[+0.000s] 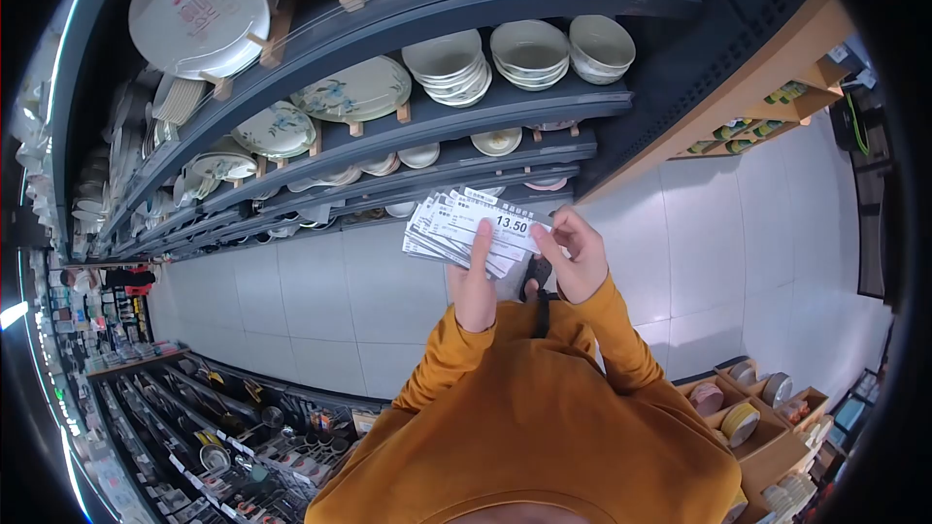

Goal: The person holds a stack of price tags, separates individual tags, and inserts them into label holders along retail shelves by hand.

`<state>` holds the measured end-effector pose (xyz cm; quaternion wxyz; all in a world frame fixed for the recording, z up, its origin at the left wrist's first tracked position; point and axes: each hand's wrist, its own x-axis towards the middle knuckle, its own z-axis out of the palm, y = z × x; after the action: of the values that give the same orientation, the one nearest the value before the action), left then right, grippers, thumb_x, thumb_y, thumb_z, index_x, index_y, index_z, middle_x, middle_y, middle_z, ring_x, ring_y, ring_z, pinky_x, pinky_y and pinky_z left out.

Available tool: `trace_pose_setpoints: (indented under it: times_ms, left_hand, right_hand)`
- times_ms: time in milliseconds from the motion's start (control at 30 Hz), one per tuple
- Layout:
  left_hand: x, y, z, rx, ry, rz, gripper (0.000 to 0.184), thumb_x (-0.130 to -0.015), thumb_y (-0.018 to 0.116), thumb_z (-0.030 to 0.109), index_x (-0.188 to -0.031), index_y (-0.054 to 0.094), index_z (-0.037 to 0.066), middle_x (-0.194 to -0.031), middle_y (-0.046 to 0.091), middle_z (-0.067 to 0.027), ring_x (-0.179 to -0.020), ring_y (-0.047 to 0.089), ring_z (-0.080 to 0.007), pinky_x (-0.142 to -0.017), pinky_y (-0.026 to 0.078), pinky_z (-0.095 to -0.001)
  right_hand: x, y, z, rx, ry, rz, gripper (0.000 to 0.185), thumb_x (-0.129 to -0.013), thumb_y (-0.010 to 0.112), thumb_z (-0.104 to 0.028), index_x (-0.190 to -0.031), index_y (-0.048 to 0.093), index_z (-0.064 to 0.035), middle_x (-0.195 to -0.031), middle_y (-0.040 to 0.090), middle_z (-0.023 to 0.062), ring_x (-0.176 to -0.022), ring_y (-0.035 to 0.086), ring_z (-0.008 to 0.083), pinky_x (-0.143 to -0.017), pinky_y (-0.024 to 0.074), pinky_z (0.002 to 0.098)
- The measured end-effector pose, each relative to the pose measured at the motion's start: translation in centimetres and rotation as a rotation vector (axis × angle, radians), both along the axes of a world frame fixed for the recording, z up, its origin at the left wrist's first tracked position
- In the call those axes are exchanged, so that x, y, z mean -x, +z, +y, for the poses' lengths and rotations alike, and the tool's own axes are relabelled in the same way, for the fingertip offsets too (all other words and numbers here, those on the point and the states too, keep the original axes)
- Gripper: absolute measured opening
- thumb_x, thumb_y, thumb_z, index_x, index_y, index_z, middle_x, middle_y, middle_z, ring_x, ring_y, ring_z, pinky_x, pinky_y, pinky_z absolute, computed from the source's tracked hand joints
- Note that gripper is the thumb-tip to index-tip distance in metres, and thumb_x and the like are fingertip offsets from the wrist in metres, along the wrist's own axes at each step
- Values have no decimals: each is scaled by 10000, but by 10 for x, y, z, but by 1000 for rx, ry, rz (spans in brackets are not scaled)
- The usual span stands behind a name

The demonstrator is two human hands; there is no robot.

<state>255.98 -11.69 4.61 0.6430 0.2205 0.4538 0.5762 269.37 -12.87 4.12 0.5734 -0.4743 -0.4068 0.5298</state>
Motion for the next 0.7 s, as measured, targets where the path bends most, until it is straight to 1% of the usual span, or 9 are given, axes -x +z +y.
trace_pose_setpoints:
  times_ms: [33, 67, 167, 233, 267, 367, 467, 567, 700]
  left_hand:
    - [3, 0, -3, -4, 39, -13, 289, -968, 529, 238, -1151, 531, 15, -1070, 589, -57, -939, 562, -106, -819, 444, -263]
    - [8, 0, -6, -7, 78, -29, 299, -971, 524, 245, -1162, 525, 15, -1078, 586, -59, -949, 559, -109, -831, 440, -265]
    - [30, 2, -17, -20, 59, -33, 375, -1006, 421, 320, -1189, 509, 4, -1101, 575, -63, -964, 554, -123, -844, 437, -273]
    - [43, 10, -22, -167, 10, 40, 480, -1011, 319, 406, -1176, 500, -7, -1111, 577, -108, -996, 558, -168, -880, 431, -308]
    - [65, 17, -30, -248, -4, 77, 538, -1014, 269, 449, -1169, 496, -12, -1116, 578, -130, -1012, 560, -190, -899, 427, -325]
    - [99, 29, -46, -283, 42, 89, 604, -1013, 170, 469, -1165, 487, -23, -1170, 555, -164, -1080, 527, -218, -972, 380, -345]
    - [144, 22, -64, -401, 54, 9, 624, -1010, 147, 476, -1184, 474, -25, -1201, 539, -169, -1104, 506, -226, -1001, 349, -349]
    - [201, 23, -90, -468, -9, 46, 603, -1014, 162, 458, -1219, 455, -28, -1208, 535, -161, -1110, 500, -222, -997, 345, -343]
    - [287, 22, -118, -413, 17, 196, 467, -1022, 295, 348, -1183, 509, -36, -1197, 563, -122, -1049, 518, -178, -938, 382, -309]
  right_hand:
    - [6, 0, -2, -26, -3, -27, 196, -884, 622, -63, -779, 461, -21, -725, 578, 27, -656, 551, 60, -671, 472, 222]
    - [12, 0, -5, -33, 24, -53, 198, -880, 623, -59, -771, 464, -11, -798, 584, 52, -747, 580, 88, -755, 490, 251]
    - [35, 3, -13, -102, 87, -112, 172, -880, 618, -62, -803, 478, -1, -895, 583, 81, -871, 576, 115, -830, 480, 278]
    - [53, 11, -20, -83, 139, -69, 154, -886, 607, -58, -825, 482, 7, -946, 575, 96, -925, 562, 131, -879, 463, 289]
    - [78, 16, -28, -81, 174, -51, 145, -889, 601, -56, -835, 484, 11, -971, 571, 103, -952, 554, 139, -903, 454, 294]
    - [122, 26, -44, -151, 242, -7, 117, -904, 582, -47, -868, 487, 10, -977, 556, 88, -944, 546, 123, -876, 452, 266]
    - [169, 25, -67, -40, 356, 73, 100, -910, 578, -37, -883, 489, -1, -974, 540, 46, -920, 542, 95, -829, 450, 237]
    - [220, 21, -83, -30, 403, 115, 90, -911, 584, -37, -912, 498, -12, -945, 528, 8, -890, 537, 65, -780, 442, 215]
    - [278, 30, -94, -38, 491, 104, 75, -913, 583, -38, -911, 513, -12, -922, 546, -1, -857, 537, 51, -760, 443, 210]
